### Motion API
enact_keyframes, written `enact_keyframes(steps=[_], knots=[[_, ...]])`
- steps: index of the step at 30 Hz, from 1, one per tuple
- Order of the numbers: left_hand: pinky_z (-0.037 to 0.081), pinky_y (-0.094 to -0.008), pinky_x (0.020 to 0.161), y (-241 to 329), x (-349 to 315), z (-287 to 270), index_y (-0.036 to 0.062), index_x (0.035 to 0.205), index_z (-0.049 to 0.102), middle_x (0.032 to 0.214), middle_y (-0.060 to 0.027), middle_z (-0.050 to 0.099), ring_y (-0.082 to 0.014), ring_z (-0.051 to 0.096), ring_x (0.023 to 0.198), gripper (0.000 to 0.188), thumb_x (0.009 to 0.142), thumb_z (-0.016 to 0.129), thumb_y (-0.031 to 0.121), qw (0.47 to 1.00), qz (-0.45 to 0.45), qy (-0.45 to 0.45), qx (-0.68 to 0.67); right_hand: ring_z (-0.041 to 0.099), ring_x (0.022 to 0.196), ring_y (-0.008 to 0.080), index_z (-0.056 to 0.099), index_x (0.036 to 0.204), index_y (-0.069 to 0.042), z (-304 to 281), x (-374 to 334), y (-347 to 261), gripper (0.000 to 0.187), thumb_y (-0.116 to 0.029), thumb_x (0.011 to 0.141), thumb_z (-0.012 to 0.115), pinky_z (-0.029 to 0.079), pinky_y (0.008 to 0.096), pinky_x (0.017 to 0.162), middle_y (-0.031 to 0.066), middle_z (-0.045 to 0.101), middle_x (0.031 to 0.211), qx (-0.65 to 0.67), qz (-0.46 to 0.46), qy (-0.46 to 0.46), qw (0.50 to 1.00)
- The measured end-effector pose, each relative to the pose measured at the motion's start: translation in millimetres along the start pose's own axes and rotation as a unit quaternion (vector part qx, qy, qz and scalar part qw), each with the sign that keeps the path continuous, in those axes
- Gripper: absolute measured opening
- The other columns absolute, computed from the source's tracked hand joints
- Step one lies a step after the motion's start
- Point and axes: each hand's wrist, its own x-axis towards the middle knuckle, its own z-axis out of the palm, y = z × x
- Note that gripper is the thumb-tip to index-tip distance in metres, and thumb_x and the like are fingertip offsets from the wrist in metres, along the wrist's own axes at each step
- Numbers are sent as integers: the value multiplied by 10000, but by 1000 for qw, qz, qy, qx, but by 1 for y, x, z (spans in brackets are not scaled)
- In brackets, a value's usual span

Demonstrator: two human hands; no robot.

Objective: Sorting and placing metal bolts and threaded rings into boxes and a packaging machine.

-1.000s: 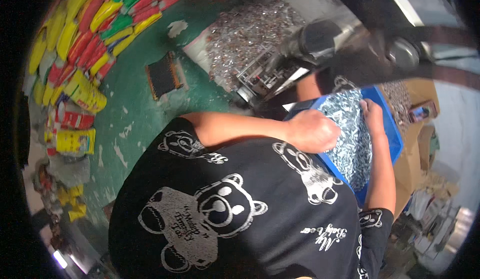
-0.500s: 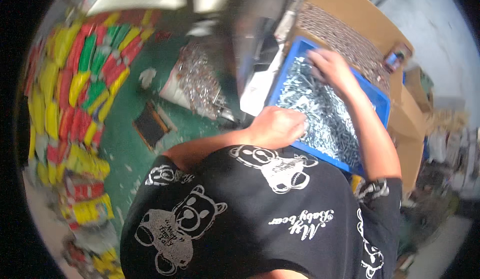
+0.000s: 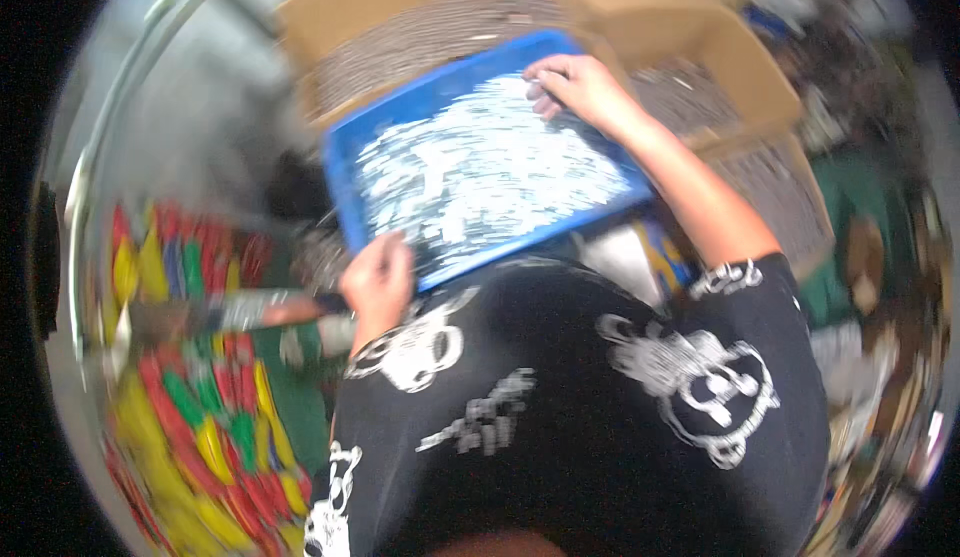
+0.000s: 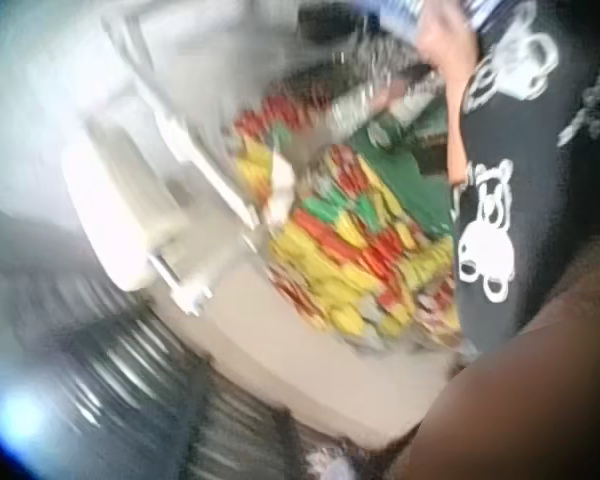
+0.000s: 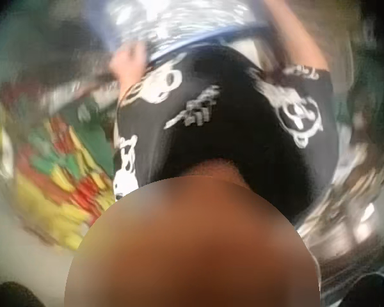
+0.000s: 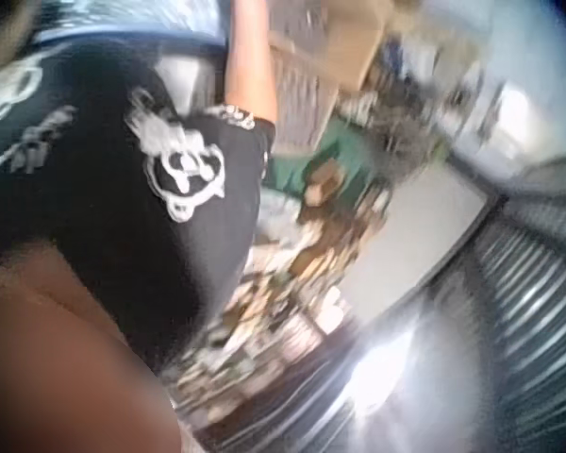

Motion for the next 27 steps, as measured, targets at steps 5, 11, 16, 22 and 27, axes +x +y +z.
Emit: enact_keyframes(steps=[5, 11, 16, 22, 27], knots=[[441, -240, 562, 5, -2, 13, -41, 987, 706, 754, -59, 666, -71, 516, 617, 165, 910, 586, 42, 997, 19, 73, -13, 648, 751, 128, 613, 1166, 43, -149, -134, 69, 301, -174, 1007, 477, 548, 268, 675, 98, 683, 910, -22, 75, 239, 968], [397, -210, 546, -11, -4, 1, -51, 1037, 676, 750, -13, 610, -49, 483, 618, 189, 963, 573, 89, 994, -83, -26, -64, 664, 883, 349, 657, 1120, -83, -170, -276, 151, 272, -176, 884, 559, 542, 410, 805, 191, 682, 970, -461, 235, 216, 828], [385, -200, 541, -8, 2, -8, -46, 1036, 678, 753, 3, 600, -39, 467, 613, 195, 968, 579, 107, 997, -60, -15, -42, 627, 982, 366, 634, 1118, -95, -124, -308, 155, 299, -121, 828, 564, 520, 443, 856, 191, 646, 1055, -487, 310, 155, 801], [401, -203, 552, -9, 3, -16, -45, 1049, 680, 773, -23, 624, -47, 479, 620, 201, 960, 583, 107, 994, -86, -57, -33, 608, 950, 385, 577, 1100, -57, -132, -309, 162, 288, -52, 816, 532, 521, 458, 809, 197, 567, 1016, -633, 238, 251, 692], [494, -277, 657, -5, 3, -16, -31, 1029, 689, 860, -128, 699, -148, 625, 716, 193, 951, 569, 100, 994, -91, -66, 7, 639, 915, 304, 564, 1216, -80, -168, -302, 138, 370, -132, 850, 595, 527, 403, 776, 158, 598, 1005, -410, 293, 286, 815]])
